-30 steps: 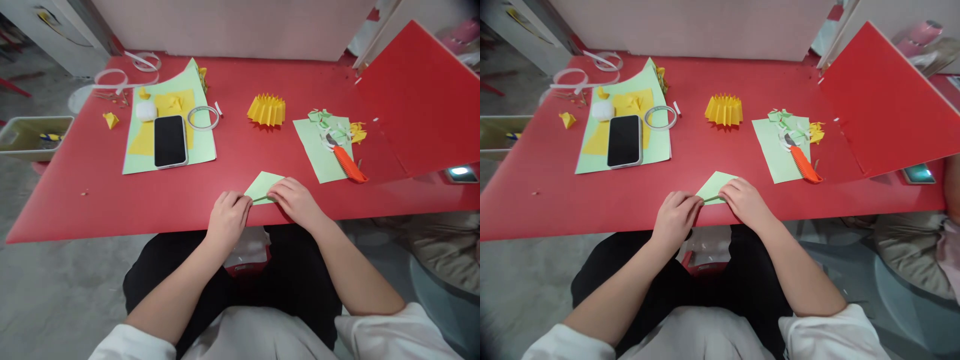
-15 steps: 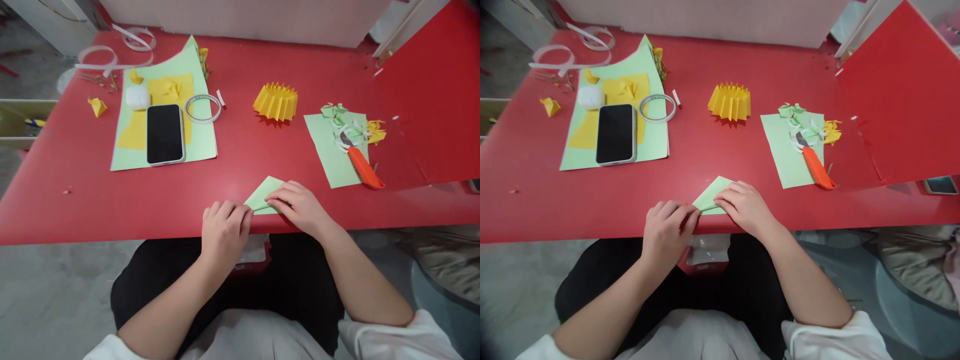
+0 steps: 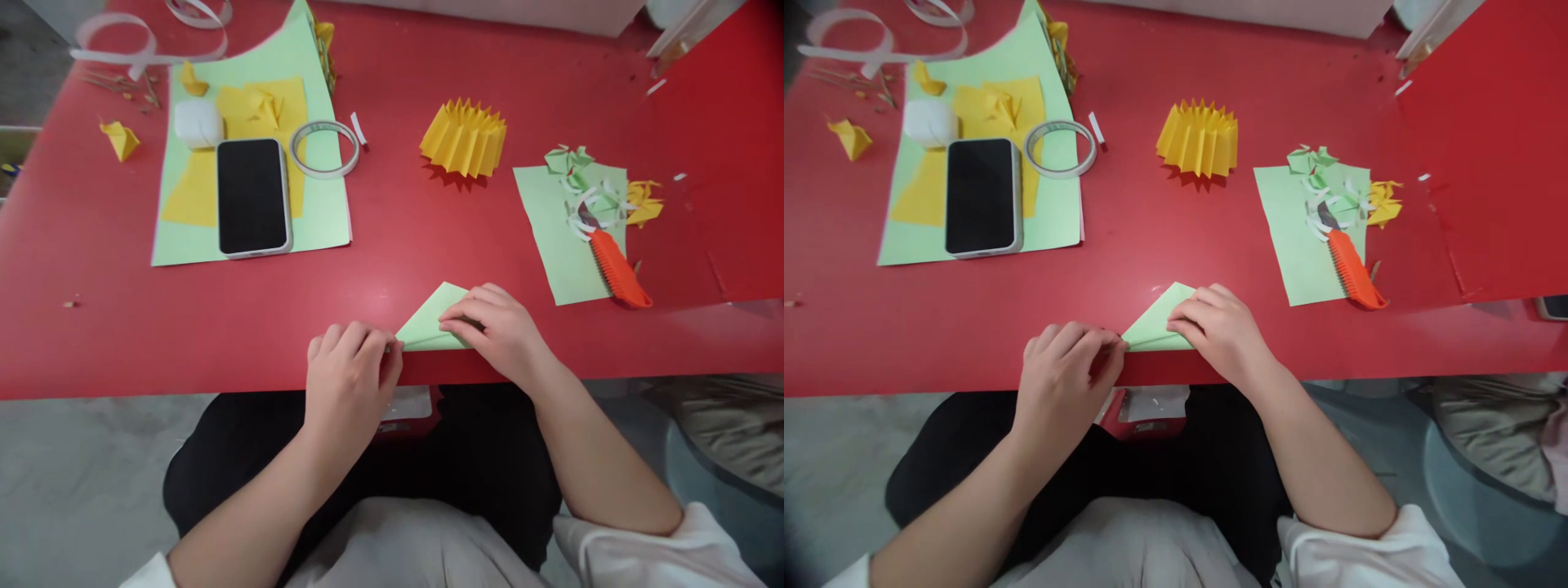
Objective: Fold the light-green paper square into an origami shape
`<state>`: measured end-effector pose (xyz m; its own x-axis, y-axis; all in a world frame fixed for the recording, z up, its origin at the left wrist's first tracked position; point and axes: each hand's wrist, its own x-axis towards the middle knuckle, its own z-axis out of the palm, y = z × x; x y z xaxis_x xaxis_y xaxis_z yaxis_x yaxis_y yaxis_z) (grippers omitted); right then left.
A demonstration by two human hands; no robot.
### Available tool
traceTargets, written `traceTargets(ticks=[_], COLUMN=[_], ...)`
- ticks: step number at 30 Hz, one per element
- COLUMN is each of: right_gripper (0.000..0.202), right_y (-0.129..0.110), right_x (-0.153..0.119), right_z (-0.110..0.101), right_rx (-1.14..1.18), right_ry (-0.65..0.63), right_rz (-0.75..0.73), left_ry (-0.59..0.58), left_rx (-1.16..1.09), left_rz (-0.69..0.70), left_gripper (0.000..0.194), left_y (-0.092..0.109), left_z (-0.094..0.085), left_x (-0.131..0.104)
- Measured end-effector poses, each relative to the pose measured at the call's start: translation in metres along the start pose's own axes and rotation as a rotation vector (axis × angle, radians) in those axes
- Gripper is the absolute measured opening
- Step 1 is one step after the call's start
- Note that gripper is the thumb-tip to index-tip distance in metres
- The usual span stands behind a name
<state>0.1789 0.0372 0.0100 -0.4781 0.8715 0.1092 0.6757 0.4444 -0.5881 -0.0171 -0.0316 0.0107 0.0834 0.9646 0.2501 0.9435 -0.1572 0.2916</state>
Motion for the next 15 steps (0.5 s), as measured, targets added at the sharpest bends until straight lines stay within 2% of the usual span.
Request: traceTargets(ticks=[3, 6, 8, 11, 15], right_gripper=[0.011, 0.011, 0.011, 0.012, 0.013], right_y=[0.000, -0.001, -0.001, -0.002, -0.002], right_x=[0.000, 0.001, 0.001, 0.000, 0.000], right_z=[0.000, 0.001, 0.001, 0.001, 0.001], right_rx=[-0.009, -0.019, -0.019, -0.017, -0.020], right_ry=[0.001, 0.003, 0.011, 0.022, 0.016], right_rz=[-0.003, -0.014, -0.018, -0.017, -0.019], left_ry=[0.025, -0.038, -0.122, -0.210, -0.269], left_rx=[-0.025, -0.080, -0.083, -0.066, -0.064], left_rz=[0.093, 0.394, 0.530, 0.531, 0.494], left_gripper=[0.010, 0.031, 0.036, 0.049, 0.074], left_y=[0.005, 0.016, 0.023, 0.027, 0.023], left_z=[-0.004, -0.003, 0.001, 0.009, 0.012], left_x=[-0.005, -0.015, -0.021, -0.026, -0.025])
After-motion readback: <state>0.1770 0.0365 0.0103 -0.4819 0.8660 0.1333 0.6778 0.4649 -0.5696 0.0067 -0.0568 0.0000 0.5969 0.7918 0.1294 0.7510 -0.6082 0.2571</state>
